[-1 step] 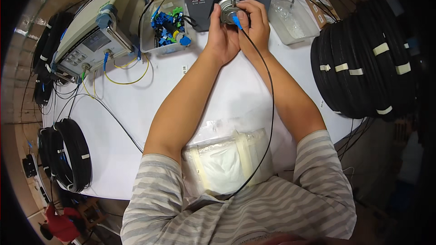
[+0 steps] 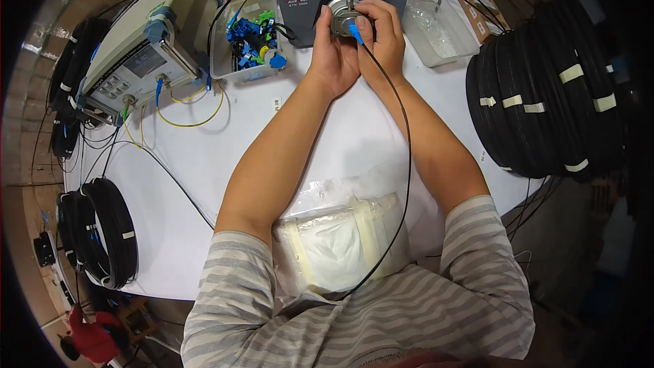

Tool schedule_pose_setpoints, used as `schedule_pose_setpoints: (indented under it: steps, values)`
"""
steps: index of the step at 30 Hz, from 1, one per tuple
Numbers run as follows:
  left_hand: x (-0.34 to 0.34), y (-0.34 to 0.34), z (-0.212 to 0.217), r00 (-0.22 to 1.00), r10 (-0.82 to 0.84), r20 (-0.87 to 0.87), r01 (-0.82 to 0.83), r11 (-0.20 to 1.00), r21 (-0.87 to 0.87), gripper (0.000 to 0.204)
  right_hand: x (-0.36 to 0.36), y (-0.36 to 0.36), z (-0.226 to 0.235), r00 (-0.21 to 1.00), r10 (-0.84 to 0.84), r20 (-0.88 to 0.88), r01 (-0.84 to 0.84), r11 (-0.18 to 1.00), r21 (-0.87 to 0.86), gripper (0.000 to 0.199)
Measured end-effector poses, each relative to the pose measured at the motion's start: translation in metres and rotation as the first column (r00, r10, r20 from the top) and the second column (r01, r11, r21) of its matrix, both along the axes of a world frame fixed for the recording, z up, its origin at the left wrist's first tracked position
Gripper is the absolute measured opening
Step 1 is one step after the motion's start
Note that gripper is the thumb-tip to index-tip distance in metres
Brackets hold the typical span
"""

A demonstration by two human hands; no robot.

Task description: Inspecting the end face of an optical fiber connector using a digital inspection microscope and cleaning it with an inspection tool.

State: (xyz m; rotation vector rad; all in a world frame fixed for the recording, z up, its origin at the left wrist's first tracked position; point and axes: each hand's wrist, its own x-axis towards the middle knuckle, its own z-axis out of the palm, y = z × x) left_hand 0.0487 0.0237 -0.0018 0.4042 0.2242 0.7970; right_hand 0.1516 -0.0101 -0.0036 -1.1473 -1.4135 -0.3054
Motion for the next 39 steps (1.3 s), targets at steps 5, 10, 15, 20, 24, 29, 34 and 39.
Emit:
schedule_pose_setpoints:
  steps: [5,10,15,20,24,29,34,39]
  values:
    - [-0.0017,-0.0002,0.0007,1.000,0.014,-0.002,-0.014,1.000,0.020,0.062,-0.0004,0.0014,0.0011,0.999,-0.002,0.035,0.001,1.000,0.016,0.019]
    - [-0.0016,0.0002,-0.0006,1.000,0.001,-0.008,-0.001,1.000,0.008,0.062,-0.0008,-0.0002,0.0014,1.000,0.000,0.018,0.000,1.000,0.002,0.020]
    - [-0.0021,0.0030,-0.0028,1.000,-0.013,0.000,0.013,1.000,-0.014,0.060,-0.0027,0.0017,0.0016,1.000,0.002,0.005,-0.002,1.000,0.021,0.020]
    - [-0.0007,0.0035,-0.0029,1.000,-0.020,-0.015,0.019,0.999,-0.045,0.063,-0.0025,0.0025,0.0015,1.000,0.005,-0.007,-0.004,0.999,0.034,0.020]
    - [-0.0003,0.0030,-0.0023,1.000,-0.022,-0.020,0.021,0.998,-0.055,0.064,-0.0003,0.0009,0.0010,1.000,-0.001,0.013,0.001,1.000,0.021,0.021]
    - [0.0013,0.0038,-0.0038,0.999,-0.014,-0.035,0.013,0.999,-0.049,0.068,0.0002,0.0005,0.0017,1.000,-0.005,0.030,0.005,1.000,0.006,0.021]
    - [-0.0005,0.0065,-0.0064,0.999,-0.025,-0.024,0.024,0.999,-0.032,0.071,-0.0022,0.0030,0.0018,1.000,0.007,0.001,-0.007,0.999,0.033,0.020]
    - [-0.0019,0.0038,-0.0038,0.997,-0.074,0.003,0.074,0.997,-0.025,0.064,-0.0012,0.0035,0.0013,1.000,0.002,0.002,-0.002,0.999,0.040,0.021]
